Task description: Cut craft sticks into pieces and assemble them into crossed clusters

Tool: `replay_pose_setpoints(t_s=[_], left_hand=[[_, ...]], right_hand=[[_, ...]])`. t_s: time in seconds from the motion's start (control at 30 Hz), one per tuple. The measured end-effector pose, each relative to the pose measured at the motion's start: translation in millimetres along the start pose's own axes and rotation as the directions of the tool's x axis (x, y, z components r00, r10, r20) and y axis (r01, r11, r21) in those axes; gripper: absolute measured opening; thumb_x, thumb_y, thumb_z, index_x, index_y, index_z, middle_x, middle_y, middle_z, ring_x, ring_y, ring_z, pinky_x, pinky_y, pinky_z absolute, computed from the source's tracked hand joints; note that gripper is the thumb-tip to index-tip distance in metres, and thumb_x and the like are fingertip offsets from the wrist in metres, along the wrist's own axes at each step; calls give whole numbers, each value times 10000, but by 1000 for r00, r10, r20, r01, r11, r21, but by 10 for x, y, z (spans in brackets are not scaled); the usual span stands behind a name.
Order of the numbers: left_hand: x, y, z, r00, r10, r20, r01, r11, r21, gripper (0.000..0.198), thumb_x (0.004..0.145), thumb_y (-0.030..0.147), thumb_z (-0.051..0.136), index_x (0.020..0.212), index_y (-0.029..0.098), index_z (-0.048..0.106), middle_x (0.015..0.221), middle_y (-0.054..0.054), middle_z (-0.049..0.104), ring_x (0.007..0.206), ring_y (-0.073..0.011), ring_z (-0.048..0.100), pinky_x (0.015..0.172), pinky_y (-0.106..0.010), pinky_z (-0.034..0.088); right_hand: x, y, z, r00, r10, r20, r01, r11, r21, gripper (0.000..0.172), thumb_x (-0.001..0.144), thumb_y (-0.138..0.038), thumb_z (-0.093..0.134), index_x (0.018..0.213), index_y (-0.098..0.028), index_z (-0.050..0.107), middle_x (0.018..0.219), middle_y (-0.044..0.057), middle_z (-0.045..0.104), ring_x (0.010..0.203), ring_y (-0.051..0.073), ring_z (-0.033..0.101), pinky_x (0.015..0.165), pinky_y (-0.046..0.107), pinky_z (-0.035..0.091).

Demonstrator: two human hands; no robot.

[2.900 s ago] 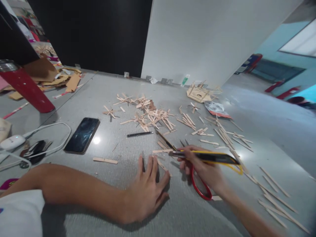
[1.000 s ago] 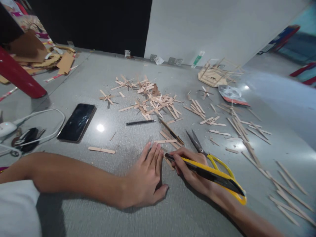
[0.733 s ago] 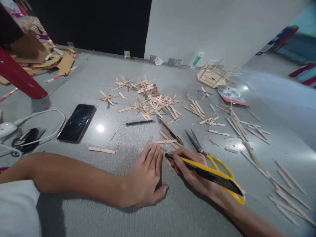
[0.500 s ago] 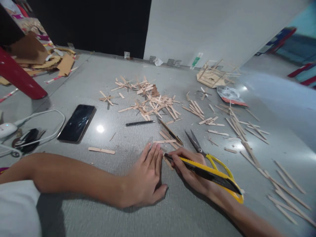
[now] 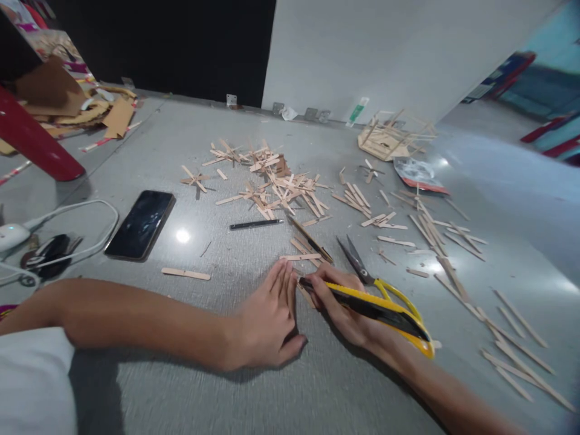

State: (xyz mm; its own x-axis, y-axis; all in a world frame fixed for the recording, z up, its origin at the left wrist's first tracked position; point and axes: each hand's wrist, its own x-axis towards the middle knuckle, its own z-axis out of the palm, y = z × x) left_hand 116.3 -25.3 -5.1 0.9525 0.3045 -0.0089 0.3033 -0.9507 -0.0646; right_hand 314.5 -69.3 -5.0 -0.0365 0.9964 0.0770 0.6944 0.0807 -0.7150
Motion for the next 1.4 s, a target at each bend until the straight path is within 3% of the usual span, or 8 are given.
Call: replay_pose_setpoints(t_s=[0.27, 0.53, 0.7, 0.9, 1.4], left_hand=[[27, -3, -29, 998, 54, -37, -51, 996, 80, 815, 1012, 526, 389, 1376, -183, 562, 1416, -382, 564, 1377, -517, 525, 1229, -635, 224], [41, 2, -40, 999, 37, -32, -35, 996, 81, 830, 994, 529, 423, 1386, -193, 542, 1410, -381, 578, 1374, -508, 534, 1227, -640, 247], [23, -2, 1, 997, 46, -59, -41, 995, 87, 835, 992, 528, 412, 1372, -204, 546, 1386, -394, 591, 1360, -507, 549, 1225, -637, 238], [14, -4, 39, 995, 46, -87, -38, 995, 92, 838, 992, 540, 393, 1361, -193, 559, 1387, -389, 593, 1370, -501, 541, 1243, -627, 174], [21, 0, 8, 999, 35, -35, -34, 999, 37, 843, 1000, 517, 390, 1389, -221, 505, 1425, -420, 530, 1410, -518, 487, 1241, -626, 153]], right_hand=[[4, 2, 2, 994, -106, 3, 105, 992, 66, 381, 1086, -406, 445, 744, -243, 483, 606, -49, 520, 508, 125, 509, 518, 284, 376], [8, -33, -15, 992, -125, 33, 122, 990, 75, 374, 1091, -373, 430, 741, -247, 462, 580, -57, 518, 478, 116, 503, 518, 275, 375], [-12, 3, -11, 994, -104, 26, 102, 991, 83, 431, 1093, -428, 419, 708, -243, 467, 552, -51, 520, 475, 121, 509, 520, 278, 378], [-28, 39, 15, 998, 65, 25, -69, 973, 220, 465, 1075, -539, 446, 740, -232, 547, 517, -47, 570, 443, 122, 525, 507, 267, 410], [-6, 50, 24, 997, 47, 56, -60, 968, 246, 412, 1071, -523, 466, 779, -243, 542, 582, -41, 566, 478, 136, 507, 498, 286, 407]])
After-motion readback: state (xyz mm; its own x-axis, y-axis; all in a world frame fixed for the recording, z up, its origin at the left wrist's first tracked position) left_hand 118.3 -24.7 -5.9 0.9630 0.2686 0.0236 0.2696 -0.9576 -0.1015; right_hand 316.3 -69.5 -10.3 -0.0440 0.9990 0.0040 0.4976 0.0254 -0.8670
